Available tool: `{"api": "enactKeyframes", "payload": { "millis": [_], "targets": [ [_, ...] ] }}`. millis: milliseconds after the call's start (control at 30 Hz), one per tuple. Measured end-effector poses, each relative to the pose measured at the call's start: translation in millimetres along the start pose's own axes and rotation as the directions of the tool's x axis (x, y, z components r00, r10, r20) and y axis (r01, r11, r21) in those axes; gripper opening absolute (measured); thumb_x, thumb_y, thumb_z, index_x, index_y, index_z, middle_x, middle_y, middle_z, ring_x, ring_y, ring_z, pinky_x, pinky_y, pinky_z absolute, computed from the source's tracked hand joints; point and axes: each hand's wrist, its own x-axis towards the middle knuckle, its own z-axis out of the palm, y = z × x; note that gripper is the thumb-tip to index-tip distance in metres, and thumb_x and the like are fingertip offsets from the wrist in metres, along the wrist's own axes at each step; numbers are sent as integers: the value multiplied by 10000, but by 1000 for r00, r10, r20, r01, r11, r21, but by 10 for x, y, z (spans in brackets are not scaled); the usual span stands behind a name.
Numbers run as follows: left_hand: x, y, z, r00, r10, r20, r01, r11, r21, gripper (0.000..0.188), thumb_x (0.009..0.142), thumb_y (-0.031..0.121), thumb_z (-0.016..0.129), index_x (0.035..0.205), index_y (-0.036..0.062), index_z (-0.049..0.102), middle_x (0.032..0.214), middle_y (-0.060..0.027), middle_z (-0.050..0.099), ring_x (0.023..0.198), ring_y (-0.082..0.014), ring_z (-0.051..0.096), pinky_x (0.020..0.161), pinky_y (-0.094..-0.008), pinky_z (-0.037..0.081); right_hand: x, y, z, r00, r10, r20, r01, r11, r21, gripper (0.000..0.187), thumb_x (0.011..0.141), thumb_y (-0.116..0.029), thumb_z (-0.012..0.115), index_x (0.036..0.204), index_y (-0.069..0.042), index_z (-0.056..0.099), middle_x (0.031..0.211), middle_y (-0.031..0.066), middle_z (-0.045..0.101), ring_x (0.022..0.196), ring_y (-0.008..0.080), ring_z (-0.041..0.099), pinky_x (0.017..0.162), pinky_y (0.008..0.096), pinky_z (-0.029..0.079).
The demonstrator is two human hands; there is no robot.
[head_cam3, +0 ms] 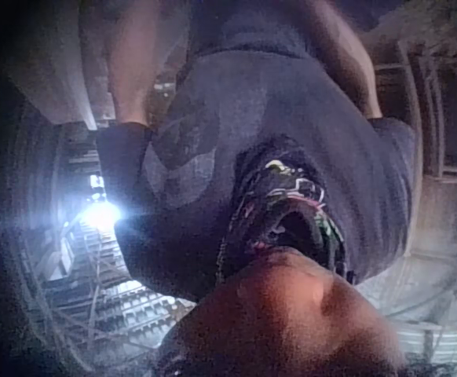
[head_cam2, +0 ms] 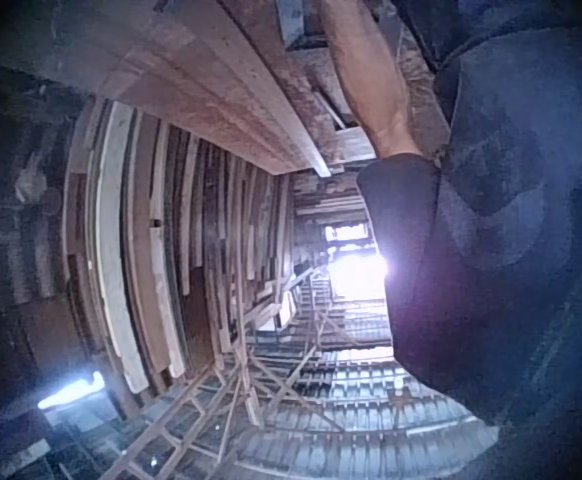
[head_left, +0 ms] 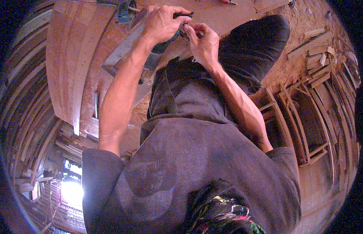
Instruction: The person uses a screwdriver to tighten a screw on a small black component. They then attach this component to a handheld power tool, likely a router, and secure it by tightening a knob. The person continues to adjust and tighten parts of the tool.
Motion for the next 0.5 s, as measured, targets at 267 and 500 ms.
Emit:
{"api": "enactKeyframes", "payload": {
  "millis": [267, 500],
  "targets": [
    [10, 27, -15, 1000, -8, 6, 8, 1000, 7, 292, 857, 362, 747, 1054, 153, 799, 977, -114, 771, 879, -291, 736, 864, -393, 542, -1, 67, 84, 981, -190, -44, 184, 976, -119, 330, 953, -301, 676, 1012, 23, 693, 865, 214, 736, 744, 336, 731, 700, 428, 572],
    [11, 15, -10, 999, 35, -24, -34, 999, 38, 284, 872, 335, 739, 1068, 136, 794, 959, -115, 770, 828, -268, 746, 787, -363, 571, 23, 46, 136, 957, -279, -78, 263, 950, -166, 276, 963, -246, 648, 1007, 23, 694, 855, 213, 731, 738, 336, 730, 695, 421, 569]
  ]
}}
